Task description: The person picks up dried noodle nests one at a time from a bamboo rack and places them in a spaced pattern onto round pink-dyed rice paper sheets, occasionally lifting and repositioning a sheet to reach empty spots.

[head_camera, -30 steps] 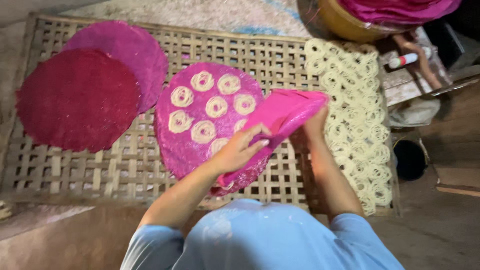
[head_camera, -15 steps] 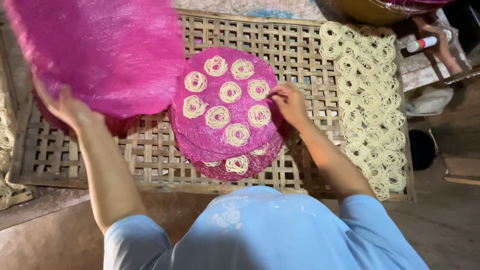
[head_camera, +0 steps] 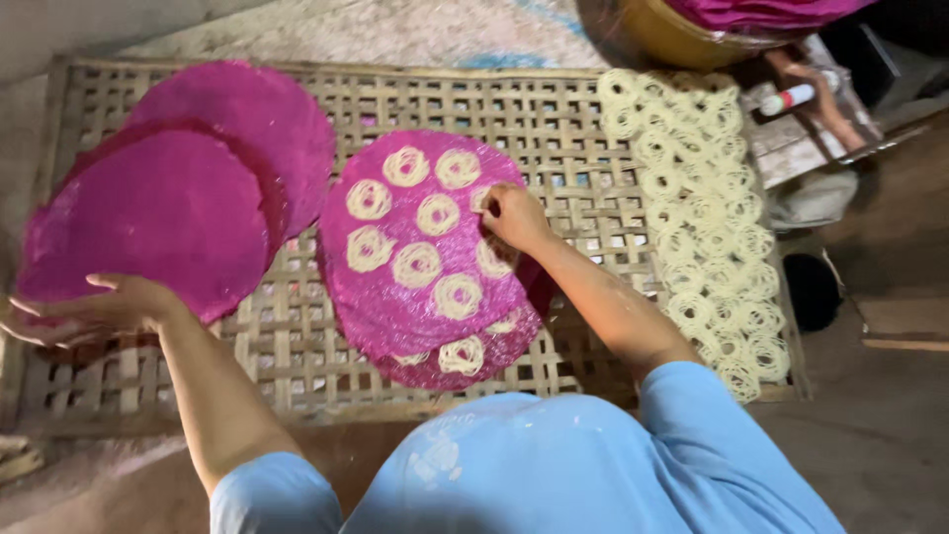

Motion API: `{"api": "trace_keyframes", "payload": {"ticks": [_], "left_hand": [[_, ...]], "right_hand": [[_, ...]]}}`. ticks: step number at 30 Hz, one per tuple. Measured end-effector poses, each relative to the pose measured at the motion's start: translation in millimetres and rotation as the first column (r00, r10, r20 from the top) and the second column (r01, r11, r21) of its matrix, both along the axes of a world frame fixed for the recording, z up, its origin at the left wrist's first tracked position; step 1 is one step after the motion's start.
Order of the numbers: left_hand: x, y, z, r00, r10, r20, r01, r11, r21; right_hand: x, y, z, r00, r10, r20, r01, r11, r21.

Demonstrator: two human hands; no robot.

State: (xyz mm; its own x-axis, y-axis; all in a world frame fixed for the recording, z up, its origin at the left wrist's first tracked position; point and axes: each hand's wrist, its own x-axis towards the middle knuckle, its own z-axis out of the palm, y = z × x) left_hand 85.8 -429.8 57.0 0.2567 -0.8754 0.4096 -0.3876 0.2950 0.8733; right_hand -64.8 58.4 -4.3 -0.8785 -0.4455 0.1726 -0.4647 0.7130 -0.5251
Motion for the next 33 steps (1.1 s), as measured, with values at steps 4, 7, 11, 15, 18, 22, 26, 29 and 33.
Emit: {"api": "trace_keyframes", "payload": {"ticks": [4, 7, 11, 15, 18, 22, 26, 29, 33], "left_hand": [[-60.2, 75.9, 4.1, 0.862, -0.507, 0.006, 0.497, 0.843, -0.206], [-104.4, 155.6, -5.1, 0.629, -0.645, 0.433, 0.773, 0.463, -0.434], [-159.5, 248.4, -23.6, 0.085, -0.93, 0.356, 0.992, 0.112, 0.056], [-198.8, 303.1, -41.7, -0.057, -0.812, 0.581, 0.988, 0.038, 0.15], [-218.6, 320.0, -45.2, -0.091, -0.663, 0.743, 0.976, 0.088, 0.198], [-235.1, 326.5, -41.1, -0.253, -0.571, 0.781, 0.902, 0.153, 0.404], [-248.3, 335.1, -34.1, -0.271, -0.574, 0.773, 0.858, 0.22, 0.464], [-253.6, 343.7, -34.3, -0.285, -0.513, 0.809, 0.863, 0.23, 0.45], [-253.2, 346.5, -39.2, -0.239, -0.629, 0.74, 0.85, 0.233, 0.472]], "right_hand": [[-49.5, 34.0, 0.5, 0.726, 0.142, 0.672, 0.461, 0.624, -0.631], [-76.1, 75.4, 6.7, 0.607, 0.166, 0.777, 0.696, 0.362, -0.62], [-103.7, 128.4, 29.0, 0.641, -0.124, 0.757, 0.742, 0.354, -0.57], [-128.4, 167.0, 33.4, 0.711, -0.204, 0.673, 0.686, 0.411, -0.6], [-137.6, 185.5, 24.8, 0.834, -0.307, 0.458, 0.551, 0.513, -0.658], [-133.7, 198.5, 16.6, 0.857, -0.515, 0.015, 0.474, 0.778, -0.412], [-127.8, 201.3, 16.5, 0.838, -0.53, -0.134, 0.488, 0.835, -0.254], [-126.9, 203.0, 18.3, 0.831, -0.524, -0.185, 0.525, 0.85, -0.05], [-126.7, 207.2, 15.7, 0.81, -0.527, -0.257, 0.552, 0.833, 0.031]]}}
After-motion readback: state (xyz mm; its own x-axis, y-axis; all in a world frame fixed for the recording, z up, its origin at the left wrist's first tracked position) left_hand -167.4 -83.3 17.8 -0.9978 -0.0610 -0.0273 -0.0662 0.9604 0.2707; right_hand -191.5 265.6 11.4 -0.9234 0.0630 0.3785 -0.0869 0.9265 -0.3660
